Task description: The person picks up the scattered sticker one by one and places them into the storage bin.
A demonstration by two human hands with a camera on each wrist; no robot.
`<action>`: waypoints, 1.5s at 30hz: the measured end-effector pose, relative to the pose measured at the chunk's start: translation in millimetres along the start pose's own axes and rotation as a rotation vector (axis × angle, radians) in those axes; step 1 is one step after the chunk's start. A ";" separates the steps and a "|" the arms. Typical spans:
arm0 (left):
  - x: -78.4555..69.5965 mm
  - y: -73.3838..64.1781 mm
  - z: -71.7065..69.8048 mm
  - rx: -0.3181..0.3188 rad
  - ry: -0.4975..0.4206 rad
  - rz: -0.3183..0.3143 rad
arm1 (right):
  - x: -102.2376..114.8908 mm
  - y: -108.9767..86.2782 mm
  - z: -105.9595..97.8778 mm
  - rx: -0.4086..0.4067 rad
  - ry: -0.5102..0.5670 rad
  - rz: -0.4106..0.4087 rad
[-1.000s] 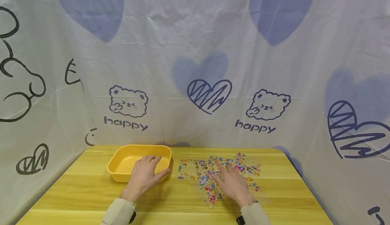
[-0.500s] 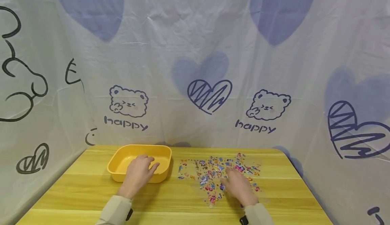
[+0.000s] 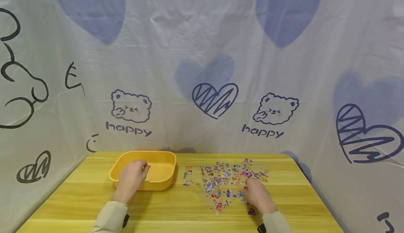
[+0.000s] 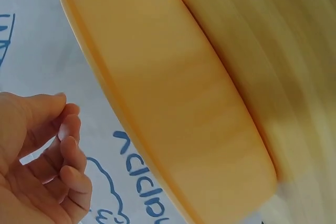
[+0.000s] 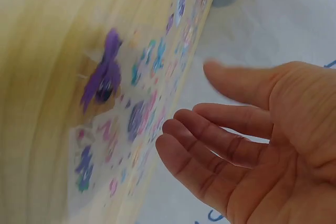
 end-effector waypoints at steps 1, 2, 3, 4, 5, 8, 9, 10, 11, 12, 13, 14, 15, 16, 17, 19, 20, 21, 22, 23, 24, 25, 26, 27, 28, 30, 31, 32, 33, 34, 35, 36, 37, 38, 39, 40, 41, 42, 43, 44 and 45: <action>2.0 -0.1 -0.8 -0.003 -0.002 -0.009 | -2.6 -1.0 -0.8 0.002 0.001 -0.002; 4.3 -0.3 -1.4 -0.004 -0.003 -0.019 | -4.6 -1.9 -2.0 -0.002 -0.008 -0.010; 6.5 -0.9 -2.3 0.001 -0.005 -0.030 | -6.7 -2.5 -3.1 -0.003 -0.014 -0.015; 8.8 -1.6 -3.1 0.005 -0.007 -0.042 | -8.8 -3.2 -4.4 -0.002 -0.020 -0.016; 11.1 -2.5 -4.1 0.013 -0.008 -0.054 | -11.3 -3.6 -5.3 0.001 -0.026 -0.015; 18.1 -5.3 -6.2 0.040 -0.003 -0.081 | -18.6 -4.6 -8.5 -0.002 -0.045 -0.023; 20.5 -6.3 -7.0 0.048 0.004 -0.088 | -21.5 -5.2 -9.2 -0.003 -0.045 -0.021; 22.8 -7.1 -7.8 0.053 0.008 -0.094 | -24.4 -5.9 -9.8 -0.007 -0.044 -0.019; 25.3 -7.7 -8.4 0.054 0.013 -0.100 | -27.6 -6.7 -10.2 -0.013 -0.043 -0.018; 27.8 -8.1 -9.1 0.050 0.018 -0.102 | -30.9 -7.3 -10.6 -0.020 -0.044 -0.016; 30.2 -8.3 -10.0 0.045 0.025 -0.104 | -34.2 -8.2 -10.9 -0.025 -0.036 -0.004; 32.7 -8.5 -10.9 0.043 0.030 -0.107 | -37.1 -9.2 -11.4 -0.026 -0.030 0.000; 34.9 -8.3 -11.9 0.039 0.034 -0.109 | -39.8 -10.1 -12.2 -0.032 -0.025 0.009; 37.2 -8.1 -13.0 0.032 0.033 -0.112 | -42.4 -10.9 -12.9 -0.036 -0.020 0.018; 39.5 -7.9 -14.0 0.027 0.038 -0.113 | -45.0 -11.7 -13.8 -0.036 -0.016 0.028; 44.4 -7.5 -16.1 0.018 0.047 -0.117 | -49.7 -13.1 -15.8 -0.026 -0.009 0.047; 47.1 -7.2 -16.8 0.011 0.050 -0.121 | -51.8 -13.9 -17.1 -0.022 -0.009 0.050; 49.7 -6.8 -17.6 0.001 0.055 -0.125 | -54.4 -14.4 -18.3 -0.015 -0.009 0.067; 52.7 -6.4 -18.0 -0.010 0.061 -0.127 | -56.8 -14.9 -19.6 -0.013 -0.012 0.073; 55.9 -6.2 -18.0 -0.017 0.068 -0.132 | -59.6 -15.2 -20.7 -0.008 -0.015 0.084; 59.1 -6.0 -18.2 -0.028 0.072 -0.136 | -62.0 -15.7 -22.2 -0.007 -0.022 0.089; 62.4 -5.9 -18.2 -0.035 0.075 -0.141 | -64.5 -16.4 -23.6 -0.007 -0.028 0.093; 65.7 -5.8 -18.0 -0.039 0.079 -0.146 | -67.2 -17.0 -24.8 -0.006 -0.023 0.103; 68.8 -5.8 -18.1 -0.042 0.084 -0.151 | -70.0 -17.8 -25.9 -0.004 -0.026 0.104; 72.1 -5.8 -17.9 -0.041 0.087 -0.157 | -72.3 -18.5 -27.0 -0.002 -0.030 0.102; 78.1 -6.5 -18.0 -0.037 0.090 -0.166 | -76.3 -20.5 -28.6 0.004 -0.035 0.097; 81.1 -7.0 -17.9 -0.031 0.092 -0.172 | -78.0 -21.6 -28.7 0.007 -0.039 0.094; 83.8 -7.5 -17.7 -0.024 0.094 -0.177 | -79.6 -22.7 -28.7 0.009 -0.042 0.092; 86.3 -8.0 -17.7 -0.016 0.095 -0.181 | -80.5 -23.6 -28.7 0.012 -0.047 0.090; 88.7 -8.6 -17.4 -0.004 0.092 -0.186 | -81.2 -24.1 -28.8 0.014 -0.046 0.097; 90.8 -9.3 -17.2 0.010 0.089 -0.193 | -82.0 -24.8 -28.8 0.013 -0.045 0.100; 92.8 -10.1 -16.8 0.027 0.087 -0.201 | -82.6 -25.4 -28.9 0.010 -0.048 0.098; 94.8 -10.6 -16.3 0.048 0.081 -0.210 | -82.9 -25.7 -29.0 0.012 -0.045 0.102; 96.5 -11.1 -15.8 0.068 0.072 -0.217 | -83.2 -26.1 -29.1 0.013 -0.039 0.105; 98.0 -11.2 -15.3 0.089 0.061 -0.223 | -83.5 -26.4 -29.3 0.014 -0.036 0.106; 99.2 -11.4 -14.6 0.110 0.049 -0.230 | -83.9 -26.9 -29.7 0.011 -0.043 0.105; 100.3 -11.3 -13.9 0.129 0.041 -0.236 | -84.0 -27.0 -30.0 0.011 -0.044 0.107; 101.2 -11.2 -13.4 0.144 0.032 -0.240 | -83.8 -27.0 -30.4 0.014 -0.044 0.113; 101.7 -11.3 -13.1 0.157 0.023 -0.245 | -84.1 -26.9 -30.7 0.015 -0.047 0.119; 102.2 -11.6 -12.7 0.167 0.016 -0.250 | -84.2 -26.9 -30.8 0.014 -0.049 0.123; 102.8 -11.9 -12.2 0.176 0.013 -0.256 | -84.3 -26.8 -31.0 0.014 -0.054 0.127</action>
Point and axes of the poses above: each hand's wrist, its own y-axis towards the middle knuckle, its own z-axis out of the palm, x = y × z, the point moved 3 cm from there along y, towards the middle knuckle, and after that the axes turned 2 degrees about -x, right-handed, at the moved point
